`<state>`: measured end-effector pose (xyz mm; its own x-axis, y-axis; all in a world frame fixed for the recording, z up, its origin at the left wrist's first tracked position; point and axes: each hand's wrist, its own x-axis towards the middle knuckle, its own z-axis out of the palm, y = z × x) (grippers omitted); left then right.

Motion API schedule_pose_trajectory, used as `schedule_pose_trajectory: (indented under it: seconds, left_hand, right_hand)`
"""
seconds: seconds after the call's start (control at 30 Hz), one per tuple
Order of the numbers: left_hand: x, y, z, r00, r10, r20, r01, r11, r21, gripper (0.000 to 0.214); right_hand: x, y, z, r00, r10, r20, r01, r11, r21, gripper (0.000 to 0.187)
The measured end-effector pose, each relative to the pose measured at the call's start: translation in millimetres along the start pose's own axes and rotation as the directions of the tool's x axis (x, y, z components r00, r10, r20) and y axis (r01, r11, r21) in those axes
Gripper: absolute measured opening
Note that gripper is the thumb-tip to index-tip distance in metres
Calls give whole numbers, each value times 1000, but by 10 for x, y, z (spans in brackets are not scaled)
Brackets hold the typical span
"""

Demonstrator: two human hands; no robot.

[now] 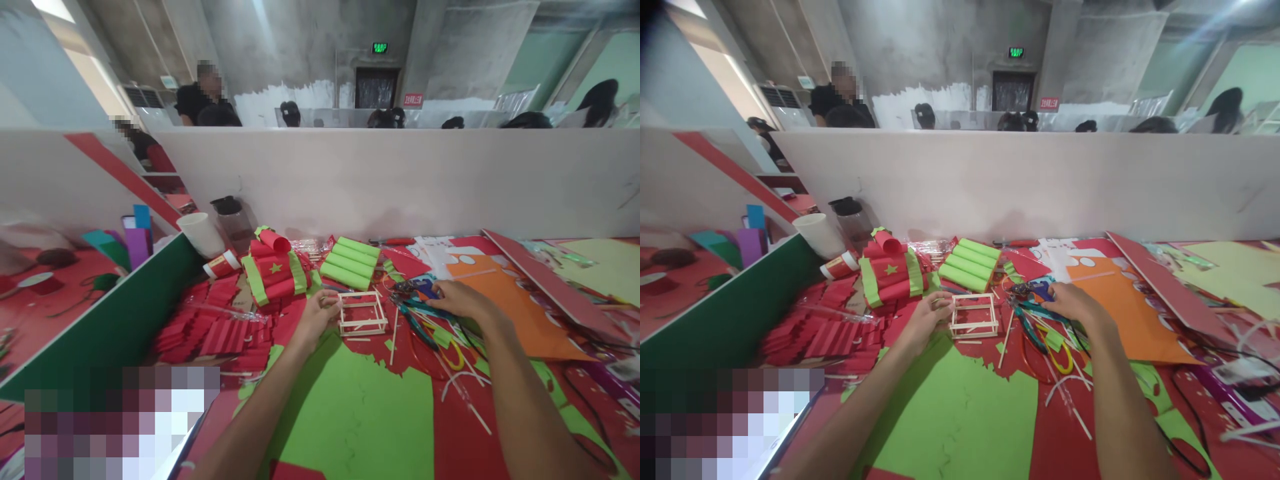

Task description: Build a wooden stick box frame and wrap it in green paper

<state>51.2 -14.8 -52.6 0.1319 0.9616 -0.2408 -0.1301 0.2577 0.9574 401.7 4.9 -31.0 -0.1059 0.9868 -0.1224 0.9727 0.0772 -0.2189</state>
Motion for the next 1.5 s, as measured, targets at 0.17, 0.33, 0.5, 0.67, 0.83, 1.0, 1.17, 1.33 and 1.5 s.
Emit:
schedule_pose_trajectory:
  seconds: [0.17,0.33,0.5,0.67,0.83,1.0,1.17,1.33,1.5]
  left_hand:
    - [-7,7,-11,1000,7,16,-7,1000,-8,25]
    - [-3,-7,3,1000,2,2,-2,999,-39,25]
    - [17,-33,7,1000,7,-7,-8,999,-51,24]
    - [-1,-4,7,1000,0,5,0,1000,-28,23]
    - [-42,39,29,1000,-1,-7,1,1000,-17,24]
    - [-55,60,31,1000,-5,-4,5,1000,7,23]
    - [-43,50,19,1000,-1,1,1,1000,22,22]
    - [-38,52,23,1000,-6,4,6,1000,-10,22]
    - [-34,45,23,1000,-3,3,3,1000,-23,23]
  right_hand:
    - [-26,-12,-19,997,7,-81,0,996,86,32]
    - [-116,-344,-181,987,-122,-103,141,970,199,28]
    - [-195,-808,-231,927,-354,122,306,904,299,28]
    - [-165,-1032,-118,881,-433,190,383,889,251,27]
    - [-128,-1080,-58,846,-489,212,438,864,247,22]
    - [-119,-1073,-59,832,-511,214,438,844,309,20]
    - [-101,-1056,-49,831,-509,227,425,842,333,22]
    - [-84,-1037,-33,826,-511,237,422,840,342,21]
    - [-55,-1015,2,817,-540,202,456,819,348,18]
